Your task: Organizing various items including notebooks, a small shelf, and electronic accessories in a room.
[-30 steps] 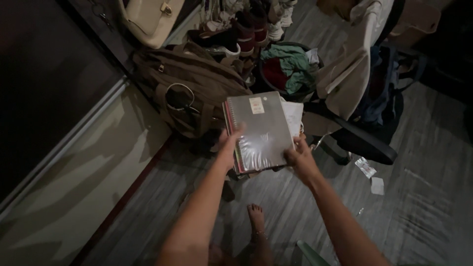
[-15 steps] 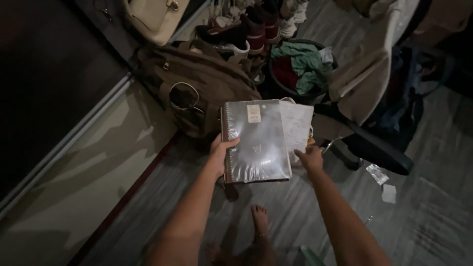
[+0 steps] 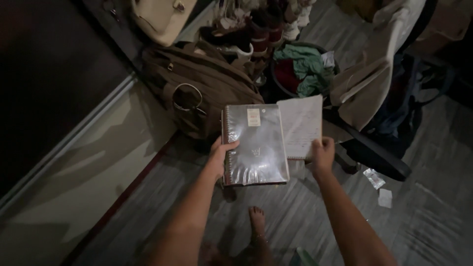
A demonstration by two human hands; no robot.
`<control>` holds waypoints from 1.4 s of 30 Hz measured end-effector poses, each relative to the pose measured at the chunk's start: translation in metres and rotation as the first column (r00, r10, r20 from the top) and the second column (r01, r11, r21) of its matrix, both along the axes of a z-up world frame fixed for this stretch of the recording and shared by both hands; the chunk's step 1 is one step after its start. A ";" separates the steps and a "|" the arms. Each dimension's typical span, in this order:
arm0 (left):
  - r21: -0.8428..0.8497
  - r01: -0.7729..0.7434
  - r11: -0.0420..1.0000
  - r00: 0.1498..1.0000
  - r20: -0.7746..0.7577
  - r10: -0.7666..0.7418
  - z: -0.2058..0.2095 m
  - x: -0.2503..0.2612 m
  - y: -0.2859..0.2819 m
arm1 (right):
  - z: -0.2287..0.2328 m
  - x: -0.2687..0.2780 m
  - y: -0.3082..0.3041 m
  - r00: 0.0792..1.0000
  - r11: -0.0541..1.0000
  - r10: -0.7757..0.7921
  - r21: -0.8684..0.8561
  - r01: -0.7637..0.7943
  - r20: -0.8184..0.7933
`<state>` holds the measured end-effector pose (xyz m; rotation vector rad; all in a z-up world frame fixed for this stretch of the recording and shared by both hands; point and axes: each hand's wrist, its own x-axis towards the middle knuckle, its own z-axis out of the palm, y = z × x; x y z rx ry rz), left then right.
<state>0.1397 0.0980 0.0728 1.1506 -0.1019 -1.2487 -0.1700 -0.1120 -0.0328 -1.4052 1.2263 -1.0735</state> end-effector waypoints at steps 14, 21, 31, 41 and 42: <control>-0.083 -0.133 0.988 0.989 -0.075 0.127 0.070 0.031 0.030 | 0.210 0.039 -0.004 0.921 0.930 0.229 -0.350 -0.112 0.315; -0.218 -0.280 0.935 0.960 -0.086 0.268 0.102 0.076 0.073 | 0.300 0.120 0.013 0.944 0.882 0.263 -0.446 -0.152 0.198; -0.289 -0.499 0.817 0.865 -0.109 0.490 0.140 0.122 0.150 | 0.319 0.254 0.119 0.787 0.826 0.558 -0.085 -0.557 0.263; -0.200 -0.740 0.642 0.658 -0.016 0.753 0.165 0.133 0.243 | 0.279 0.346 0.181 0.425 0.413 0.905 -0.245 -0.877 0.003; -0.212 -0.752 0.624 0.642 -0.023 0.766 0.160 0.130 0.251 | 0.278 0.347 0.186 0.372 0.356 0.928 -0.245 -0.902 -0.023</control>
